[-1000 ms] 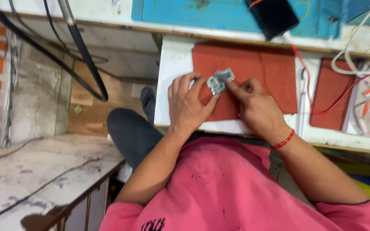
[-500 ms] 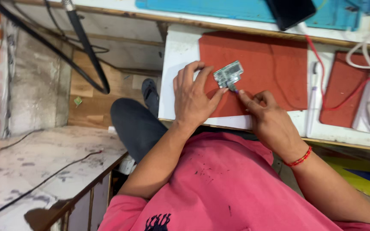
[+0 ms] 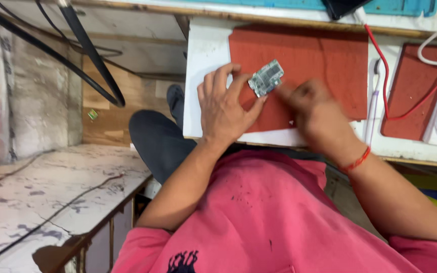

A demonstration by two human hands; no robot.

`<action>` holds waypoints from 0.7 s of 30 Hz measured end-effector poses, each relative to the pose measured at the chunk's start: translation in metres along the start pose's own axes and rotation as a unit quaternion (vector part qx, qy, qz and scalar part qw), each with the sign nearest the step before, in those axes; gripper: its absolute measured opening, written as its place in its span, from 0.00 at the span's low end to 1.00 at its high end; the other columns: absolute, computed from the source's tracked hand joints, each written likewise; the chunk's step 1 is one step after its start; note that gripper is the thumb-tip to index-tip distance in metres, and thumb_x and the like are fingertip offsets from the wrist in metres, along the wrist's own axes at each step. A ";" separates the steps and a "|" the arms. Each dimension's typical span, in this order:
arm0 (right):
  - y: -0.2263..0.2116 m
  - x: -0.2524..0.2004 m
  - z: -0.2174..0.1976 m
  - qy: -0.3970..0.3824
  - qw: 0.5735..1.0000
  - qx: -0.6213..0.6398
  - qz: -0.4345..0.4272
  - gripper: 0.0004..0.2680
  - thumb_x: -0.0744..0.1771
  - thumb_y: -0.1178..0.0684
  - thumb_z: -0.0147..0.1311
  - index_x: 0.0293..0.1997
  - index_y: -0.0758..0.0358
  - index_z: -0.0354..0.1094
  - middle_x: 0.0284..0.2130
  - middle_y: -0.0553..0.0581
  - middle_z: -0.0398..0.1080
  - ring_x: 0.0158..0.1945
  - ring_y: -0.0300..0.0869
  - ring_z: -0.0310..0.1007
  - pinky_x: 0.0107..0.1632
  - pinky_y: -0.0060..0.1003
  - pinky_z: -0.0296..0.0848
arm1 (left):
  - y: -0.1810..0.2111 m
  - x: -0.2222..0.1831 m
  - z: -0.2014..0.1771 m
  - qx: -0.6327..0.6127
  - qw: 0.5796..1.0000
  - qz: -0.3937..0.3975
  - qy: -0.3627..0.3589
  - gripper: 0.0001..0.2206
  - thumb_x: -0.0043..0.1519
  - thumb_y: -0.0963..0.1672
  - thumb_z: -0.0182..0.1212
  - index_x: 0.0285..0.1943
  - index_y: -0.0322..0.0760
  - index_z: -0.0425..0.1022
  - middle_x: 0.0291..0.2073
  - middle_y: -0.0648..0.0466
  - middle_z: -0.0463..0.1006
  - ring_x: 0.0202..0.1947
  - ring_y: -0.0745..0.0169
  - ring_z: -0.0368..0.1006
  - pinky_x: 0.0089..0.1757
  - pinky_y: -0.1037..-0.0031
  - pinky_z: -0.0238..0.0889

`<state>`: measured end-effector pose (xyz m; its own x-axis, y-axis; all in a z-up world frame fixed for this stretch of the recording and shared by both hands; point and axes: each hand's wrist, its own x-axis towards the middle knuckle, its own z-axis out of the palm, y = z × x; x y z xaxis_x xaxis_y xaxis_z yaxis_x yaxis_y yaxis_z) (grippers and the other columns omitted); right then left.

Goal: The person uses a hot air gun to heat a small green circuit board placed on a red mat. They then use a purple pen to scrape or clean the surface of the board. A black smartphone is briefly handled and placed on the table.

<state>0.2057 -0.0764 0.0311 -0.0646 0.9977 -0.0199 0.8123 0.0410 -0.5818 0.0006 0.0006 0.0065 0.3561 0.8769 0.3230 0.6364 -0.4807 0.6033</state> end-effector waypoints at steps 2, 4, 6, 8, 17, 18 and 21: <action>-0.008 0.004 0.006 0.022 0.999 -0.042 -0.019 0.22 0.63 0.66 0.49 0.65 0.54 0.69 0.43 0.66 0.68 0.35 0.57 0.74 0.39 0.49 0.74 | -0.001 0.006 0.000 -0.002 1.000 -0.002 0.001 0.20 0.51 0.49 0.77 0.50 0.42 0.79 0.55 0.54 0.69 0.59 0.52 0.63 0.58 0.57 0.53; -0.010 0.007 0.005 0.042 0.997 -0.064 -0.023 0.22 0.64 0.66 0.50 0.66 0.55 0.68 0.44 0.66 0.68 0.36 0.58 0.74 0.39 0.49 0.73 | 0.000 0.006 0.002 -0.008 1.000 -0.010 -0.001 0.20 0.51 0.49 0.77 0.48 0.42 0.78 0.55 0.53 0.69 0.59 0.52 0.63 0.57 0.57 0.54; -0.009 0.017 0.002 0.067 0.996 -0.057 -0.013 0.21 0.66 0.65 0.50 0.68 0.57 0.66 0.45 0.66 0.68 0.37 0.58 0.74 0.40 0.49 0.73 | 0.000 0.004 0.000 -0.008 1.000 -0.020 -0.008 0.19 0.51 0.49 0.77 0.46 0.41 0.77 0.55 0.53 0.69 0.59 0.51 0.63 0.57 0.57 0.54; -0.015 0.010 0.002 -0.009 0.995 -0.093 -0.022 0.22 0.65 0.65 0.49 0.67 0.53 0.68 0.43 0.64 0.69 0.32 0.58 0.74 0.35 0.50 0.73 | 0.003 0.003 0.000 -0.005 1.000 -0.026 -0.002 0.20 0.49 0.49 0.77 0.47 0.41 0.76 0.55 0.52 0.68 0.59 0.50 0.63 0.57 0.57 0.55; -0.006 0.020 -0.003 0.020 0.996 -0.084 -0.022 0.21 0.66 0.64 0.48 0.67 0.53 0.69 0.42 0.64 0.69 0.33 0.58 0.74 0.36 0.50 0.74 | 0.001 0.001 0.000 -0.021 0.999 -0.032 0.000 0.26 0.50 0.49 0.79 0.54 0.38 0.73 0.55 0.53 0.68 0.58 0.50 0.65 0.57 0.58 0.56; -0.003 0.024 -0.005 0.050 0.995 -0.088 -0.007 0.20 0.67 0.64 0.49 0.68 0.54 0.68 0.43 0.64 0.69 0.35 0.59 0.74 0.38 0.50 0.74 | 0.002 0.001 0.001 -0.024 0.999 -0.032 0.005 0.26 0.50 0.50 0.79 0.54 0.38 0.73 0.55 0.53 0.68 0.58 0.50 0.65 0.57 0.58 0.56; -0.010 0.017 0.002 -0.022 0.996 -0.082 -0.042 0.21 0.65 0.64 0.49 0.65 0.52 0.69 0.43 0.65 0.70 0.31 0.59 0.74 0.36 0.51 0.74 | 0.003 0.002 0.000 -0.008 1.000 -0.021 0.009 0.24 0.50 0.49 0.78 0.52 0.41 0.74 0.54 0.53 0.69 0.58 0.51 0.65 0.57 0.57 0.56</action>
